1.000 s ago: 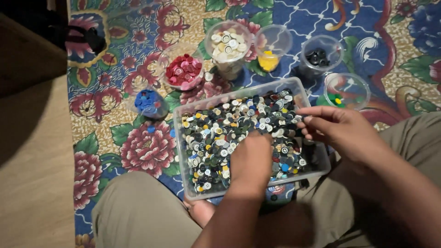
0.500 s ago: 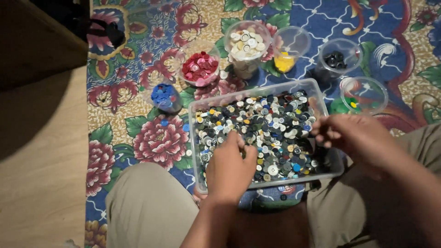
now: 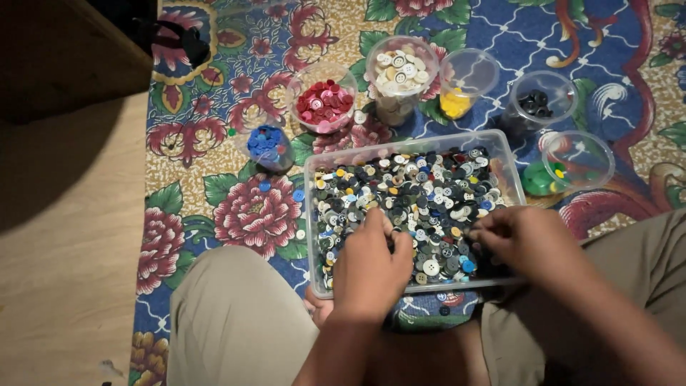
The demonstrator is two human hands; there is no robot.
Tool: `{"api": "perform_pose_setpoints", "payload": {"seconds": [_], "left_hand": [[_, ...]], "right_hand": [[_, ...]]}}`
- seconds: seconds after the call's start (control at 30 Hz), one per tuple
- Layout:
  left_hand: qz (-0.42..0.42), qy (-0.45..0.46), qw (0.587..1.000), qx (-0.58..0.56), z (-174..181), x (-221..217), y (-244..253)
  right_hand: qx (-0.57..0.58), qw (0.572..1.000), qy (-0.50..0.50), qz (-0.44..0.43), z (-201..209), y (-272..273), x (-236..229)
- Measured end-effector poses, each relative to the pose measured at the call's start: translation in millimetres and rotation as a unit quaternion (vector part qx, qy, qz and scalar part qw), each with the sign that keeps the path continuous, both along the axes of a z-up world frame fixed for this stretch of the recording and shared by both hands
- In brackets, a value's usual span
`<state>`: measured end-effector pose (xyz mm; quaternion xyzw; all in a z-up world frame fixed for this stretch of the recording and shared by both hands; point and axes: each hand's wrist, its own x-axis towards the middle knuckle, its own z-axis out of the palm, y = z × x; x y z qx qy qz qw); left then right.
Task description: Sorting a large variety of buttons from a central bin into several smaller containers based on color and type.
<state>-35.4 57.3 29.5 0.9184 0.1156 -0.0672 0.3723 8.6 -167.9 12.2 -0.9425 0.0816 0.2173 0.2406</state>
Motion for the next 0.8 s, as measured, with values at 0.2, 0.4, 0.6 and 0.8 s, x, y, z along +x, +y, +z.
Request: {"api": "perform_pose_setpoints", "payload": {"seconds": [0.2, 0.4, 0.6, 0.8], "left_hand": [[0.001, 0.038, 0.993, -0.108, 4.6, 2.6, -14.6], [-0.102, 0.001, 0.984, -0.144, 42.8, 8.1, -36.4], [-0.079, -0.038, 0.991, -0.099, 37.3, 14.1, -33.1], [-0.036, -0.072, 0.995, -0.063, 7.7, 7.6, -15.9]], "right_hand": [[0.278, 0.931, 0.092, -0.217, 41.9, -2.4, 11.3], [0.482, 0.778, 0.161, -0.370, 53.7, 27.4, 0.8], [0.592, 0.661, 0.157, -0.433, 27.1, 17.5, 2.3], [0.665, 0.595, 0.045, -0.449, 47.9, -7.7, 41.6]]}}
